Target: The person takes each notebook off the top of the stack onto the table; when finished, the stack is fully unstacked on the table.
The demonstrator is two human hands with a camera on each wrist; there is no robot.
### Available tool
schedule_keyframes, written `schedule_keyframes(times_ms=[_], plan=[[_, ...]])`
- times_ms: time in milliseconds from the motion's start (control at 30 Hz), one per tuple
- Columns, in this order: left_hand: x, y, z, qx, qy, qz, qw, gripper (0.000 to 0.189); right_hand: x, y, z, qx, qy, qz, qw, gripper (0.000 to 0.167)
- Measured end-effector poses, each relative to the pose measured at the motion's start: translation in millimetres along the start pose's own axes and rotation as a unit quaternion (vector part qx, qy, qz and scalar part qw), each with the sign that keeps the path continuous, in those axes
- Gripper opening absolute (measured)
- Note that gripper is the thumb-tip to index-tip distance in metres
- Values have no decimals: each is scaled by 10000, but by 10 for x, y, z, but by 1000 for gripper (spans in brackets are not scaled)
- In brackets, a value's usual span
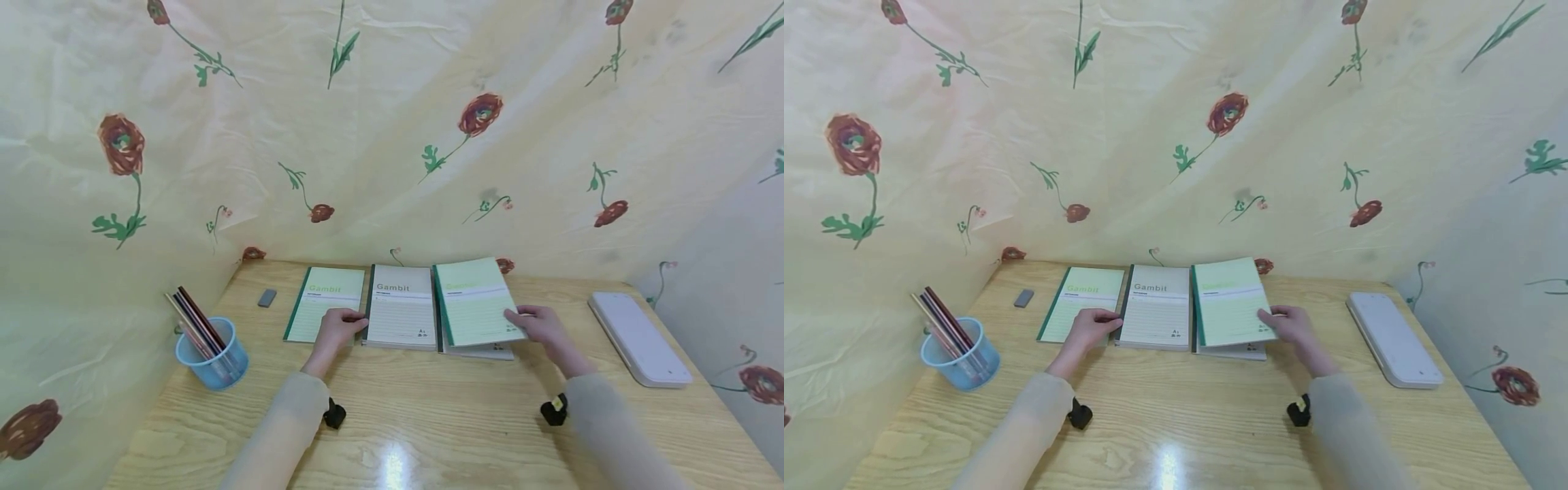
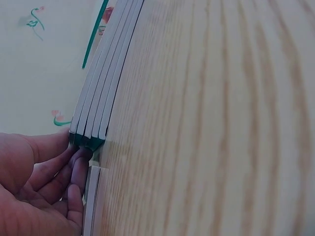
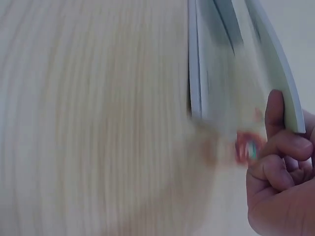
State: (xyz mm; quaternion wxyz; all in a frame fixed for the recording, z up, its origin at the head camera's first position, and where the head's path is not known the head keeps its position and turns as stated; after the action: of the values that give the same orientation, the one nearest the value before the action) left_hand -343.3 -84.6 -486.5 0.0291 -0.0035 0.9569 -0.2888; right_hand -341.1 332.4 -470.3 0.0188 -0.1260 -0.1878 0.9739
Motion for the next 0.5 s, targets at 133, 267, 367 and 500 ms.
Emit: schedule_keyframes(times_ms=[133, 267, 367, 500], plan=[[6, 10, 6, 26, -17, 5, 10000, 20, -34, -356, -114, -5, 31, 193, 9998, 74], [5, 6, 1, 45, -6, -12, 10000, 20, -59, -681, -236, 10, 96, 260, 9996, 71], [4, 2, 5, 74, -24, -10, 10000, 21, -77, -889, -302, -18, 118, 193, 9997, 66], [3, 3, 21, 177, -103, 5, 9998, 21, -118, -1109, -382, -199, 249, 97, 9994, 69]])
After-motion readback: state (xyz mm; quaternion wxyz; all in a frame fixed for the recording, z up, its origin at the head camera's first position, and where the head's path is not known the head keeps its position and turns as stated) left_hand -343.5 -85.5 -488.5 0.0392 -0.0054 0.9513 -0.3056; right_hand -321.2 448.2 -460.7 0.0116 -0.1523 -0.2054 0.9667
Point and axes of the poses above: each hand's wrist, its own x-axis towards the middle knuckle, its own y-axis out of the palm, z = x × y, the point moved 9 cm from there along x, towards the middle knuckle, and after that the axes turned 11 degrees about x, right-handed, at the moved point
